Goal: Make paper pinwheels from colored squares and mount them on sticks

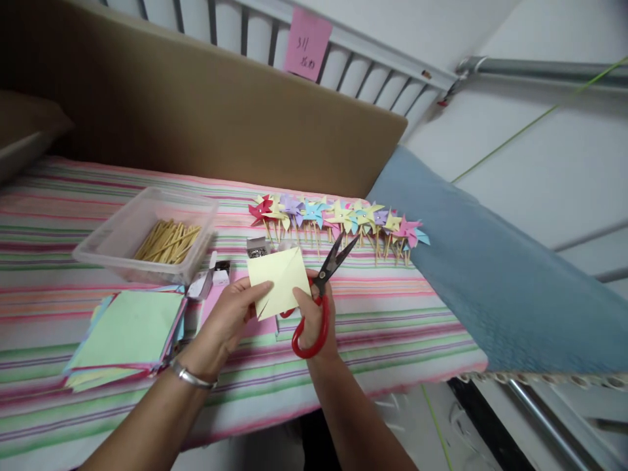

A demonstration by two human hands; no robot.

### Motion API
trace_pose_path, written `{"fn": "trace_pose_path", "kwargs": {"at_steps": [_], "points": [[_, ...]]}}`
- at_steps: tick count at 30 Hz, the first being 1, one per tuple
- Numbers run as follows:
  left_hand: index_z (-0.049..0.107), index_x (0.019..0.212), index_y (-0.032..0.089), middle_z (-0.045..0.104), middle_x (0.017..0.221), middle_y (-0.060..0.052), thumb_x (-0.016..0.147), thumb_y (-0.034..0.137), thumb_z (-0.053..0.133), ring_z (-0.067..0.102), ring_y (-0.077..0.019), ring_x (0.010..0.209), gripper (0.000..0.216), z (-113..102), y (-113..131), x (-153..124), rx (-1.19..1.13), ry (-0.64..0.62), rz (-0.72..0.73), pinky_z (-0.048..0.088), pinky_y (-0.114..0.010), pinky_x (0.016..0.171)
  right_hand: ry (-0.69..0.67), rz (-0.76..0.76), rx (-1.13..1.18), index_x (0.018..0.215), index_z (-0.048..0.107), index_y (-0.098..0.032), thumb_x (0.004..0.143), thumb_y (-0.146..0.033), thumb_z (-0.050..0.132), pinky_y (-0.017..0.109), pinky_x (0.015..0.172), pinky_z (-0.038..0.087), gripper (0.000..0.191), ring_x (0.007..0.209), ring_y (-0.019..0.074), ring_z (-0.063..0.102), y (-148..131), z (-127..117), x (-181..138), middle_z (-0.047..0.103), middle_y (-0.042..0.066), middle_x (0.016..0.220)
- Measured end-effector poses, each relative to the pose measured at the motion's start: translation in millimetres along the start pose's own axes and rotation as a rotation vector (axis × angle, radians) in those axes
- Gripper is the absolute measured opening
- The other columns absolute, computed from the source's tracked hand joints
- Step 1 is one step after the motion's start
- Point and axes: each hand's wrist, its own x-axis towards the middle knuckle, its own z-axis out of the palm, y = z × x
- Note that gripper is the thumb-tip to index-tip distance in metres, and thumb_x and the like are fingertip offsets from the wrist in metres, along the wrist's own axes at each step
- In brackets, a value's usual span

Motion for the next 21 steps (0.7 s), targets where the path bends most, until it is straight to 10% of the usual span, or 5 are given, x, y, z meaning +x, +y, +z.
{"fn": "trace_pose_path", "kwargs": {"at_steps": [21], "points": [[0.069, 0.089, 0.011, 0.073, 0.078, -0.007, 0.054, 0.027, 0.079, 0.065, -0.0178, 0.064, 0.040, -28.4, 47.1, -0.8, 0.101, 0.350, 0.266, 0.048, -0.026, 0.058, -0.225, 0.117, -0.036, 0.107, 0.048, -0.023, 0.082, -0.031, 0.058, 0.023, 0.049, 0.044, 0.028, 0.060, 0.0114, 0.055, 0.3, 7.4, -10.5, 0.051, -0.002, 0.078]]}}
